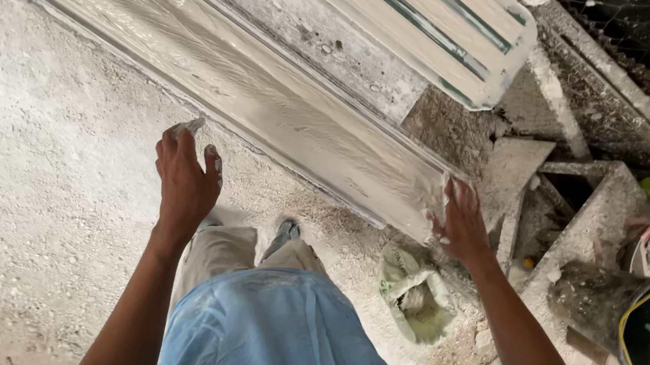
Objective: The person pours a white liquid from a bucket into a long rectangular mold, then uses a trowel to spread and smooth the material along the mold's length. The person repeatedly scoops more liquid from the bucket and continues filling and leveling the mold.
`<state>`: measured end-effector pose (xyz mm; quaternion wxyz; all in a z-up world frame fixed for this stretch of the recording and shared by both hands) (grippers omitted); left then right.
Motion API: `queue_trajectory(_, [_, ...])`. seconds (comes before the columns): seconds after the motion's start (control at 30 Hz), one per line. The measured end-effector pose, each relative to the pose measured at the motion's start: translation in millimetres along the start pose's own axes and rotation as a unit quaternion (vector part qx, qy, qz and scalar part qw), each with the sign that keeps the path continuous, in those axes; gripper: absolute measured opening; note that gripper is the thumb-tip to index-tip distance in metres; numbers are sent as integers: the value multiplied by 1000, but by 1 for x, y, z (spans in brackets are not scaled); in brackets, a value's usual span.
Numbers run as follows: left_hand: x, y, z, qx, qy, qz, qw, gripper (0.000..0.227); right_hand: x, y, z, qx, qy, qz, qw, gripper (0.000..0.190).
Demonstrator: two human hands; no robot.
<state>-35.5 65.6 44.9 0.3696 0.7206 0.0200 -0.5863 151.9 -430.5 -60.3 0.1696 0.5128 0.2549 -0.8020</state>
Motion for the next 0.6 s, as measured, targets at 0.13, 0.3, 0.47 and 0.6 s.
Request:
queue_trajectory(0.13, [-2,3,14,-27,18,-4,999,44,-11,-23,-4,-159,53,35,985,103])
queue_trajectory(0.3, [-10,1,33,-49,45,-7,998,45,0,-68,-35,-91,-115,247,958,102])
queue_trajectory(0.47, [-13,-2,43,-64,57,-8,996,46,-9,-127,-69,-175,-54,219,958,88])
queue_trajectory(0.6, [-13,-10,53,-76,56,-6,996,46,-10,-179,-107,-238,-15,167,957,91])
Point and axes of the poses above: each hand's wrist, its own z-axis away from the middle knuckle, its own x-axis out of the palm, y = z × x, the point moved 4 cm from there along -z, towards the middle knuckle, and after that the axes turned 12 degrees about -z, right-handed, at the moved point
